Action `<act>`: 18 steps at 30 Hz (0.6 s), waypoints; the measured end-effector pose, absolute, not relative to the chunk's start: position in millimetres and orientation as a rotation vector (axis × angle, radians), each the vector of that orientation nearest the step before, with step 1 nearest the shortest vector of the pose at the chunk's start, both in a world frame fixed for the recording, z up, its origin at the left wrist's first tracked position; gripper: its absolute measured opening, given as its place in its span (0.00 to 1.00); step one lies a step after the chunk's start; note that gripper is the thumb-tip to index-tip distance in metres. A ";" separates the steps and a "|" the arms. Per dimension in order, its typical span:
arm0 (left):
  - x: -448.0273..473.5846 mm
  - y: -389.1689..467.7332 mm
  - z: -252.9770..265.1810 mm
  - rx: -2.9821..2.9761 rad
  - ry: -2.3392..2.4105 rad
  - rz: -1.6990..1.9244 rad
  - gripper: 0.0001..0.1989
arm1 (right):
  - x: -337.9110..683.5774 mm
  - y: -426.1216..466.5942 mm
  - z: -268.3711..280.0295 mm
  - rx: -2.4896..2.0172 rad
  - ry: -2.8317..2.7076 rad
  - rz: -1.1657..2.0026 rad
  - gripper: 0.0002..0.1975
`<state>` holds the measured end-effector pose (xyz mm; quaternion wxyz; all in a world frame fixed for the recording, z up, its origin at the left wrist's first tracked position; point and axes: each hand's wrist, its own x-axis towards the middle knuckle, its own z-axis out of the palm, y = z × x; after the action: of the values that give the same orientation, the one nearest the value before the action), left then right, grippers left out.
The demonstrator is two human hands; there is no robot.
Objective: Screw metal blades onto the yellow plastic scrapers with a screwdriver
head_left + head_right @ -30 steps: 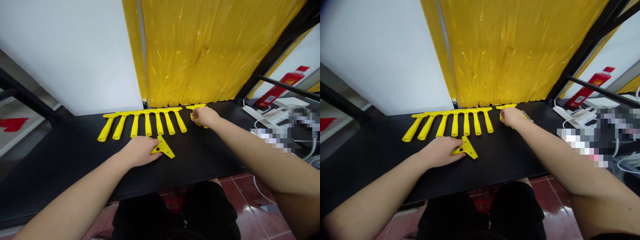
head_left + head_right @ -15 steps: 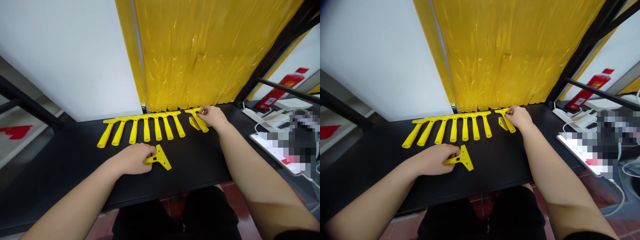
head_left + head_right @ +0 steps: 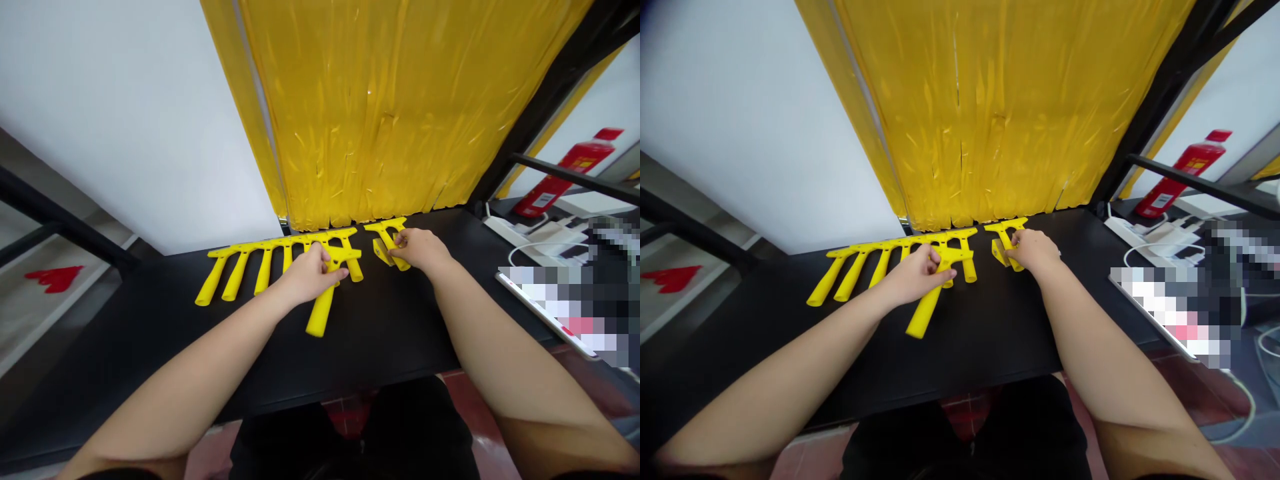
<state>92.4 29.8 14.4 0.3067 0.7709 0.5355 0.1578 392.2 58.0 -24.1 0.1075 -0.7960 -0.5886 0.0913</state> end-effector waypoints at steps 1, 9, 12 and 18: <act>105.0 37.2 16.7 2.108 1.487 0.413 0.21 | 391.8 57.8 -23.3 -2.350 -1.732 0.267 0.15; 197.4 95.5 10.1 2.356 1.613 0.284 0.11 | 390.5 55.2 -19.9 -2.384 -1.727 0.262 0.15; 218.3 110.1 6.2 2.368 1.632 0.216 0.14 | 391.4 55.8 -20.2 -2.377 -1.727 0.269 0.14; 237.1 119.5 1.1 2.401 1.598 0.059 0.15 | 392.5 57.5 -23.4 -2.358 -1.753 0.257 0.15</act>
<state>237.1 119.5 1.1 0.1282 0.8255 0.5493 0.0201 392.5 57.5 -23.4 0.0960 -0.7957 -0.5917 0.0866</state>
